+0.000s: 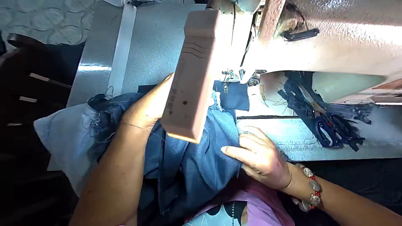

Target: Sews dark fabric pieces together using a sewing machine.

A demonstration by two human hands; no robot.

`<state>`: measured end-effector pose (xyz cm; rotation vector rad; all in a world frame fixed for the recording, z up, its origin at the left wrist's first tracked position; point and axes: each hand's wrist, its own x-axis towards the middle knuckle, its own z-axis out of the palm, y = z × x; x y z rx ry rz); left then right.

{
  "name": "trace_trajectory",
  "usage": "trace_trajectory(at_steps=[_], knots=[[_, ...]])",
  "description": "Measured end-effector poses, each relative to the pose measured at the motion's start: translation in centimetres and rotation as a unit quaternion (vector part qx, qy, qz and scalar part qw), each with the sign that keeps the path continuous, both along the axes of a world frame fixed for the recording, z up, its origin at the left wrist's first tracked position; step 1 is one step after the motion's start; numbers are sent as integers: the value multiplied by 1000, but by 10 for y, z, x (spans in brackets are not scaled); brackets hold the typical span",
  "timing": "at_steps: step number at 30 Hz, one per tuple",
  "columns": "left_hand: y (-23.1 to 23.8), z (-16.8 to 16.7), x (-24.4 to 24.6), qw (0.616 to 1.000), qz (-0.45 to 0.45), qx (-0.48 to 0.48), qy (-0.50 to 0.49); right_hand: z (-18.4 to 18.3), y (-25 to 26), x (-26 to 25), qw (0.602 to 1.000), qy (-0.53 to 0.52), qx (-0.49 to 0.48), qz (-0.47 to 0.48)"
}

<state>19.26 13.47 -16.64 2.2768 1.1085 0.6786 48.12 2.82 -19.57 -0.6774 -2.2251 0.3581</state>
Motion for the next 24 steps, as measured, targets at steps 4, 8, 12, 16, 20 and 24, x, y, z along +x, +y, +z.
trace_trajectory(at_steps=[4,8,12,16,20,24], knots=[[2,-15,22,999,31,8,5,-22,-8,2,998,-35,-24,-35],[-18,4,75,989,132,-63,16,-45,-15,11,998,-66,-2,-10],[-16,-6,81,989,134,-52,29,-47,-16,12,998,-62,20,16],[-13,-19,80,988,143,-51,38,-48,-16,12,997,-71,41,16],[-19,-17,81,986,144,-76,44,-49,-16,12,996,-69,48,13],[-14,-18,87,980,165,-104,52,-50,-16,12,996,-72,49,20]])
